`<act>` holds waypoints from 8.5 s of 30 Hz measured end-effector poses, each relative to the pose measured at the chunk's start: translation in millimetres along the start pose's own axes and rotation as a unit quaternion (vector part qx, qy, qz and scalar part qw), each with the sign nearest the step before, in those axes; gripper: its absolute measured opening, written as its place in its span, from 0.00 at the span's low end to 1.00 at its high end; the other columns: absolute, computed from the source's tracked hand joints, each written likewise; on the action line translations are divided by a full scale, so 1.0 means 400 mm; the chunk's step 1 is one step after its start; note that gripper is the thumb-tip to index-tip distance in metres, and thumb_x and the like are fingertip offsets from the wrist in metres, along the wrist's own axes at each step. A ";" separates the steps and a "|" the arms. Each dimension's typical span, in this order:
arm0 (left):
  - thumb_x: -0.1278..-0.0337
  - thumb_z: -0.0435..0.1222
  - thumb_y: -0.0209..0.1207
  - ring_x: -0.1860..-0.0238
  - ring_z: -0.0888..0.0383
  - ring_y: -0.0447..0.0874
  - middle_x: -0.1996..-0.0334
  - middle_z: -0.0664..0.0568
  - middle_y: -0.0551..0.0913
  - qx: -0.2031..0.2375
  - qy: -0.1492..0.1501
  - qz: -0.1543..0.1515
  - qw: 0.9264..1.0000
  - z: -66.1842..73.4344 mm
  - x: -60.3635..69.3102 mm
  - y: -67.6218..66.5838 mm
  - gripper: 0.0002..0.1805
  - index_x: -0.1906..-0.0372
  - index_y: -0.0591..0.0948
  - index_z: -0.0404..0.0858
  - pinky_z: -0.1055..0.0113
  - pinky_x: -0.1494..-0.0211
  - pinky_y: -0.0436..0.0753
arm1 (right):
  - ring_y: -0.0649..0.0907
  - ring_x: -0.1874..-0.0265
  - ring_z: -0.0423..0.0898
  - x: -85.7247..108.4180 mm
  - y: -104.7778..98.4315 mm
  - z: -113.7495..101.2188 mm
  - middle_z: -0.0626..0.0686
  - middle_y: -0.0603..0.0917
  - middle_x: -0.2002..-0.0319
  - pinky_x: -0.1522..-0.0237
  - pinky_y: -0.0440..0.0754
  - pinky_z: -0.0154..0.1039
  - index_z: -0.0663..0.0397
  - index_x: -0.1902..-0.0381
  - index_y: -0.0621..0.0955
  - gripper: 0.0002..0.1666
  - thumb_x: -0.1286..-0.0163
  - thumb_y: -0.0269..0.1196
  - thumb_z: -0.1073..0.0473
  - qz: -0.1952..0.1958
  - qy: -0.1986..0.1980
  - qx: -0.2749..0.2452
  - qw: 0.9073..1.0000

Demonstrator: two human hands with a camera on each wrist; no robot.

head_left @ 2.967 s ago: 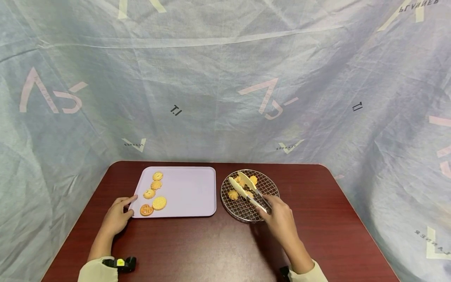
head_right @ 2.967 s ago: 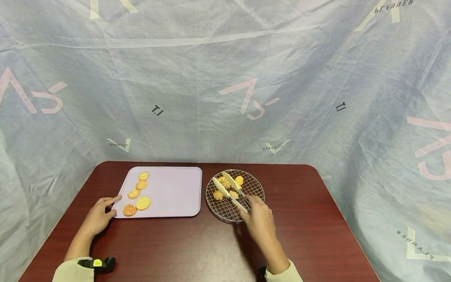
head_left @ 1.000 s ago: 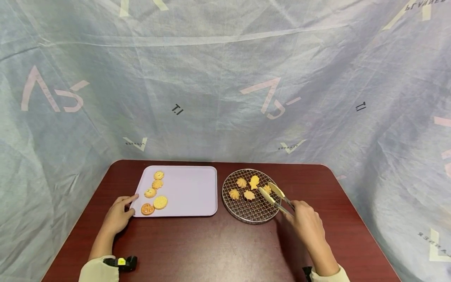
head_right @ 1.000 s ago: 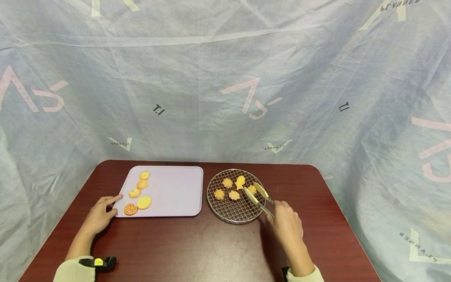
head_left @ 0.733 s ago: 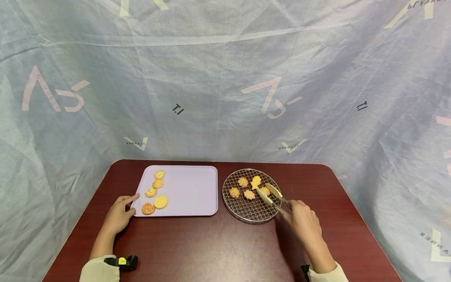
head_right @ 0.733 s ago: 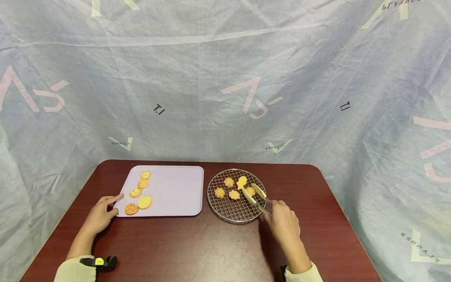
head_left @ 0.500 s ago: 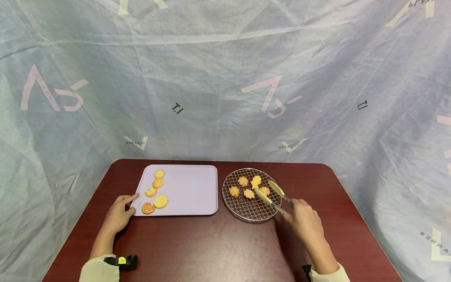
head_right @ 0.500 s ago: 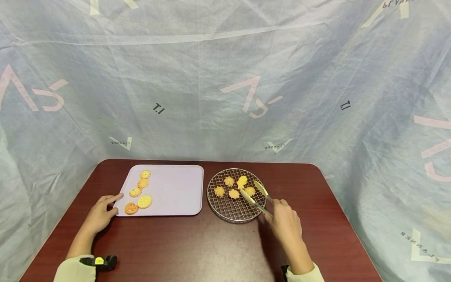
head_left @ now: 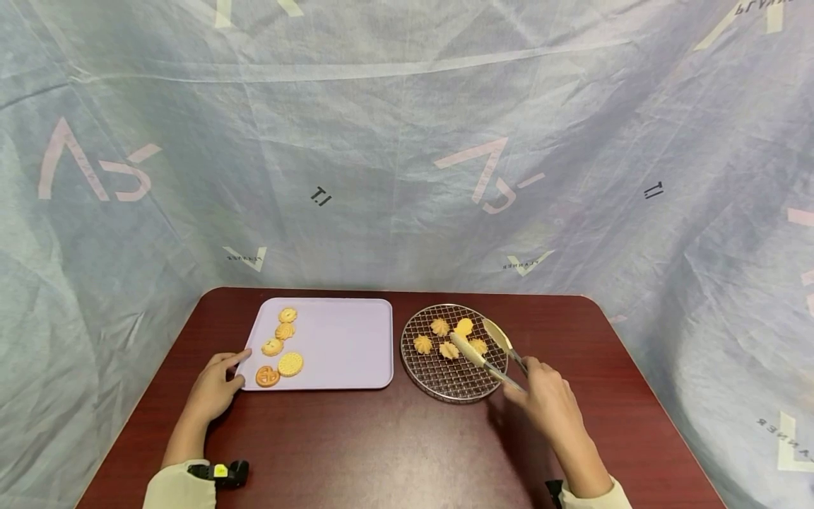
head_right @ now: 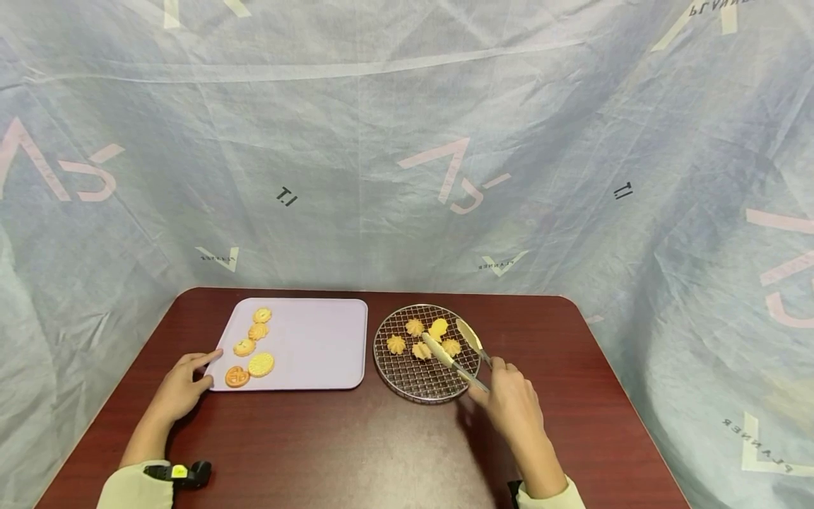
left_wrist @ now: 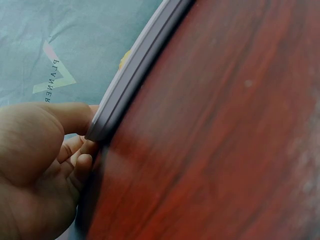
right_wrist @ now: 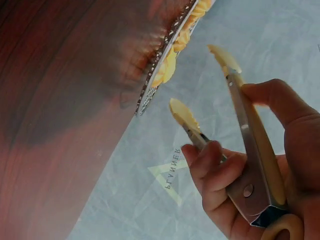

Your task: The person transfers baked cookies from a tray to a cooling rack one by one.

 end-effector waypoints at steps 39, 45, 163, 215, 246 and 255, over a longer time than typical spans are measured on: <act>0.35 0.25 0.55 0.40 0.32 0.70 0.37 0.28 0.68 0.002 -0.009 -0.004 1.000 -0.004 0.003 0.002 0.30 0.27 0.70 0.28 0.34 0.37 0.67 | 0.87 0.57 0.64 -0.031 0.118 -0.193 0.70 0.86 0.53 0.57 0.86 0.56 0.69 0.39 0.80 0.47 0.44 0.76 0.38 -0.024 -0.093 -0.010 0.995; 0.35 0.25 0.55 0.40 0.33 0.70 0.37 0.28 0.68 0.001 -0.009 -0.006 1.000 -0.003 0.005 0.003 0.30 0.27 0.70 0.28 0.34 0.38 0.68 | 0.86 0.66 0.59 -0.037 0.132 -0.229 0.64 0.86 0.63 0.65 0.85 0.54 0.67 0.43 0.81 0.45 0.45 0.77 0.37 -0.024 -0.108 -0.009 0.994; 0.35 0.25 0.55 0.41 0.33 0.71 0.38 0.28 0.69 -0.002 0.000 0.000 1.000 -0.001 0.004 0.000 0.30 0.28 0.71 0.28 0.35 0.40 0.69 | 0.81 0.77 0.46 -0.069 0.336 -0.629 0.47 0.82 0.74 0.77 0.76 0.41 0.45 0.56 0.86 0.23 0.39 0.72 0.36 -0.101 -0.243 0.024 0.965; 0.35 0.25 0.55 0.44 0.35 0.72 0.38 0.28 0.68 -0.004 -0.004 -0.001 1.000 0.000 0.005 -0.001 0.30 0.28 0.71 0.27 0.37 0.42 0.70 | 0.81 0.74 0.44 -0.052 0.229 -0.512 0.49 0.85 0.71 0.74 0.78 0.40 0.49 0.48 0.87 0.27 0.38 0.73 0.40 -0.060 -0.211 -0.035 0.975; 0.36 0.25 0.55 0.46 0.36 0.73 0.39 0.28 0.69 -0.006 -0.003 0.001 1.000 -0.005 0.011 0.006 0.29 0.29 0.72 0.27 0.39 0.43 0.72 | 0.72 0.79 0.39 -0.019 0.215 -0.445 0.40 0.72 0.80 0.77 0.70 0.35 0.50 0.50 0.87 0.25 0.39 0.74 0.42 -0.045 -0.211 -0.071 0.974; 0.36 0.25 0.55 0.46 0.36 0.73 0.39 0.28 0.69 -0.007 0.002 0.003 1.000 -0.001 0.004 0.000 0.30 0.29 0.72 0.27 0.38 0.42 0.71 | 0.75 0.77 0.39 -0.018 0.208 -0.432 0.45 0.81 0.74 0.75 0.73 0.37 0.49 0.42 0.86 0.30 0.38 0.73 0.41 -0.048 -0.202 -0.080 0.975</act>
Point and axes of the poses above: each hand's wrist, its own x-axis away from the middle knuckle, its own y-axis out of the palm, z = x × y, the point moved 9 cm from there along -x, towards the middle knuckle
